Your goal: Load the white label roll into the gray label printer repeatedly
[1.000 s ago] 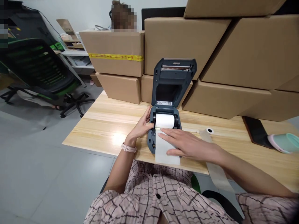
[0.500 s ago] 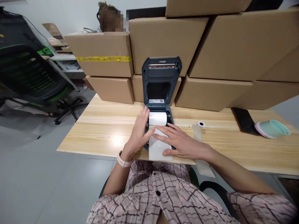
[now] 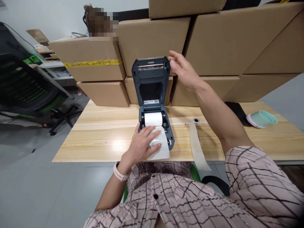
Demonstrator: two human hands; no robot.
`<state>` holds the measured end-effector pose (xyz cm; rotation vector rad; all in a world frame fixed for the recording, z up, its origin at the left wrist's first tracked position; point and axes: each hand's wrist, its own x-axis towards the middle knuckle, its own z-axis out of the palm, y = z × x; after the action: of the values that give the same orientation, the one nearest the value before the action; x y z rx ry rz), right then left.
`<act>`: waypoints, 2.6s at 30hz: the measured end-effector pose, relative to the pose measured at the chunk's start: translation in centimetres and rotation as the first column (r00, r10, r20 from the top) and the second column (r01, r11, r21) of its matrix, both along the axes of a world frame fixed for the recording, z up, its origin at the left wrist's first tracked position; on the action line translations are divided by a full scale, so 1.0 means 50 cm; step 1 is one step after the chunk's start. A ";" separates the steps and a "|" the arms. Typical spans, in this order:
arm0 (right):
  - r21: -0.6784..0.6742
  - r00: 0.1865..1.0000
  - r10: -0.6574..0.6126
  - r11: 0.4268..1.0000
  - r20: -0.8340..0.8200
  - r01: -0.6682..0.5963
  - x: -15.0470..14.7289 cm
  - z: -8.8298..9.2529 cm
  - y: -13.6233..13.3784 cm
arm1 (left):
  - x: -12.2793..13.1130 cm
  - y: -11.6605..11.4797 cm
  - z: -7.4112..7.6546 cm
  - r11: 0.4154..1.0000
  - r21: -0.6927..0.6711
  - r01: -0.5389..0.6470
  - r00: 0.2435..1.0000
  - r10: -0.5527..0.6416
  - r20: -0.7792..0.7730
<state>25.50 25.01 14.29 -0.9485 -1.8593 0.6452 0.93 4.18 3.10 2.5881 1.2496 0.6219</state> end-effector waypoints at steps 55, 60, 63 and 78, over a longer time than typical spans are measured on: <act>-0.076 0.992 -0.083 0.994 -0.093 0.076 -0.077 -0.232 -0.427 | 0.021 -0.025 -0.064 0.880 -0.474 0.028 0.276 0.449 0.850; -0.034 0.992 -0.079 0.997 -0.098 0.076 -0.081 -0.242 -0.419 | 0.021 -0.079 -0.078 0.852 -0.292 -0.434 0.278 0.435 0.857; -0.017 0.991 -0.081 0.997 -0.107 0.079 -0.081 -0.245 -0.420 | 0.024 -0.132 -0.084 0.818 -0.373 -0.438 0.324 0.530 0.784; 0.293 0.917 -0.193 0.952 0.349 0.089 -0.065 -0.226 -0.425 | 0.001 -0.149 -0.058 0.652 -0.756 -0.055 0.462 0.688 0.559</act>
<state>22.25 3.78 2.97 -1.0639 -2.1192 0.1124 1.00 -3.27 0.18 1.0866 1.3520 1.0704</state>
